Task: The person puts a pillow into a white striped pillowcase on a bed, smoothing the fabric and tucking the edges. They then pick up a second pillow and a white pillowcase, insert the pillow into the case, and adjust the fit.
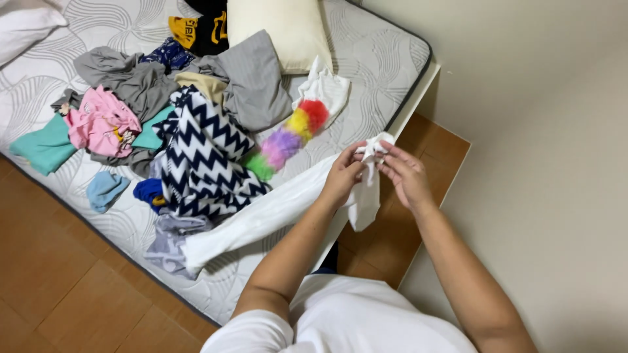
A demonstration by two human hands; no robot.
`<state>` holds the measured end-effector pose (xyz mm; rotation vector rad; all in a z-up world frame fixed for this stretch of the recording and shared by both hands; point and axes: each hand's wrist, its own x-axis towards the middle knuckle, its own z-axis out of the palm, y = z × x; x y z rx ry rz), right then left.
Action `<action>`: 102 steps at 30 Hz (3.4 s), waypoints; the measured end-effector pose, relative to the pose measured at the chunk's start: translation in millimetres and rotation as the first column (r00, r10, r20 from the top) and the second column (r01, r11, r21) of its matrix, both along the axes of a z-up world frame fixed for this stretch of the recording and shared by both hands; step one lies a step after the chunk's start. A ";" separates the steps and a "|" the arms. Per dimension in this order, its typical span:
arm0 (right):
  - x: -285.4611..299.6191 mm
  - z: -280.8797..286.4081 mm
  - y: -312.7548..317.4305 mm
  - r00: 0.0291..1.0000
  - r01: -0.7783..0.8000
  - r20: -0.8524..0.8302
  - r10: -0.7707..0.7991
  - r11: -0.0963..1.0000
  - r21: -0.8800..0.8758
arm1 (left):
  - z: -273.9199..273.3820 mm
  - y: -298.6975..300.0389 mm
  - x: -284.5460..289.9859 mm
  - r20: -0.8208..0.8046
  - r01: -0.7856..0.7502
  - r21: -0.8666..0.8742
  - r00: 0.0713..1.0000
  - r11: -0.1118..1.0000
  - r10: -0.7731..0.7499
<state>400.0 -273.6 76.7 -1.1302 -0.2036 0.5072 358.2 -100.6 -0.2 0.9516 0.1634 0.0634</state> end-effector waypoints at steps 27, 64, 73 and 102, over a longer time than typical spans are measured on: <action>510.0 -37.6 89.7 0.976 -0.191 -0.093 0.195 0.980 0.048 | -36.8 19.4 355.3 -0.223 -0.326 0.208 0.902 0.922 0.369; 386.7 -203.7 155.5 0.718 -0.683 -0.459 0.523 0.657 -0.319 | -102.6 103.9 296.9 -0.301 -0.492 0.128 0.808 0.861 0.506; 178.3 -221.5 221.3 0.634 -0.684 -0.594 0.496 0.718 -0.131 | -140.6 165.3 76.4 -0.296 -0.572 0.172 0.747 0.802 0.596; 446.9 -250.8 208.3 0.776 -0.340 -0.610 0.157 0.919 -0.197 | -152.7 155.9 286.1 -0.441 -0.464 0.073 0.779 0.883 0.446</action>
